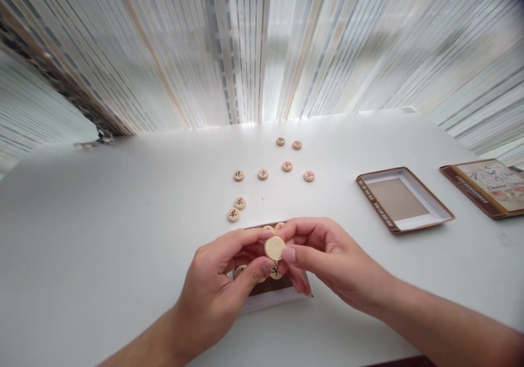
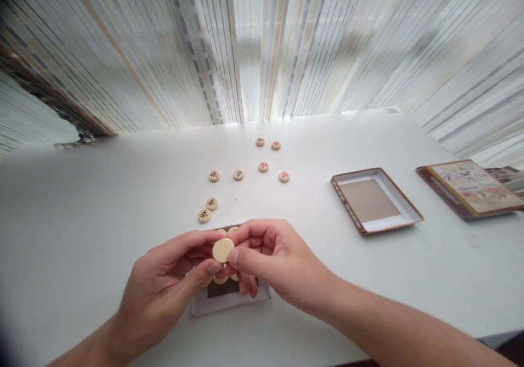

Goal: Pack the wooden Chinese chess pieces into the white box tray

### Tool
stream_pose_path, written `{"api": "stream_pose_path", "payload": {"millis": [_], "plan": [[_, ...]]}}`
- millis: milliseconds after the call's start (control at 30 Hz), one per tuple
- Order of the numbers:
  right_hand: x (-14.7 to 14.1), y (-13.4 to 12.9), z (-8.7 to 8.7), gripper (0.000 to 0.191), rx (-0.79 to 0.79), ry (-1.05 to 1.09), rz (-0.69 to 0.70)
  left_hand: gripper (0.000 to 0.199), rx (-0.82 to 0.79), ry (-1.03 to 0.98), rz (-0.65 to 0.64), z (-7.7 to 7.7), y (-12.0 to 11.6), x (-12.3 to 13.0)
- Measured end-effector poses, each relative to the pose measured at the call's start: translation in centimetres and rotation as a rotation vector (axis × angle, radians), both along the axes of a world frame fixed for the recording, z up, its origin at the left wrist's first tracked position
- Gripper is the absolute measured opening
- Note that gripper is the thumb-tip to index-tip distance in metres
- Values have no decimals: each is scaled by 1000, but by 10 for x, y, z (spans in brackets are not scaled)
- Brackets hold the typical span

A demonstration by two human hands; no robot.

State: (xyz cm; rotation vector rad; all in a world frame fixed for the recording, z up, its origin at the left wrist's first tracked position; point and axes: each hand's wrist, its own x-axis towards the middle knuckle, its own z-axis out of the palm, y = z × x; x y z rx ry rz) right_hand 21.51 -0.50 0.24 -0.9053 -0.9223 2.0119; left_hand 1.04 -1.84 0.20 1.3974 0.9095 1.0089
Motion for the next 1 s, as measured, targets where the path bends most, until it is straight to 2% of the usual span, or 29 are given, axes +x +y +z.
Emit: {"api": "stream_pose_path", "payload": {"millis": [300, 467, 600, 800, 1000], "plan": [[-3, 0, 4, 31, -27, -68, -27, 41, 192, 101, -18, -4, 0, -3], [-3, -1, 3, 34, -28, -34, -26, 46, 234, 102, -39, -6, 1, -3], [-4, -2, 2, 38, -40, -10, -28, 46, 273, 127, -41, -7, 1, -3], [-4, -3, -2, 37, -10, -62, -37, 38, 481, 278, -13, -7, -1, -2], [-4, -3, 1, 31, 26, -17, -15, 39, 390, 233, -70, -5, -1, -3]]}}
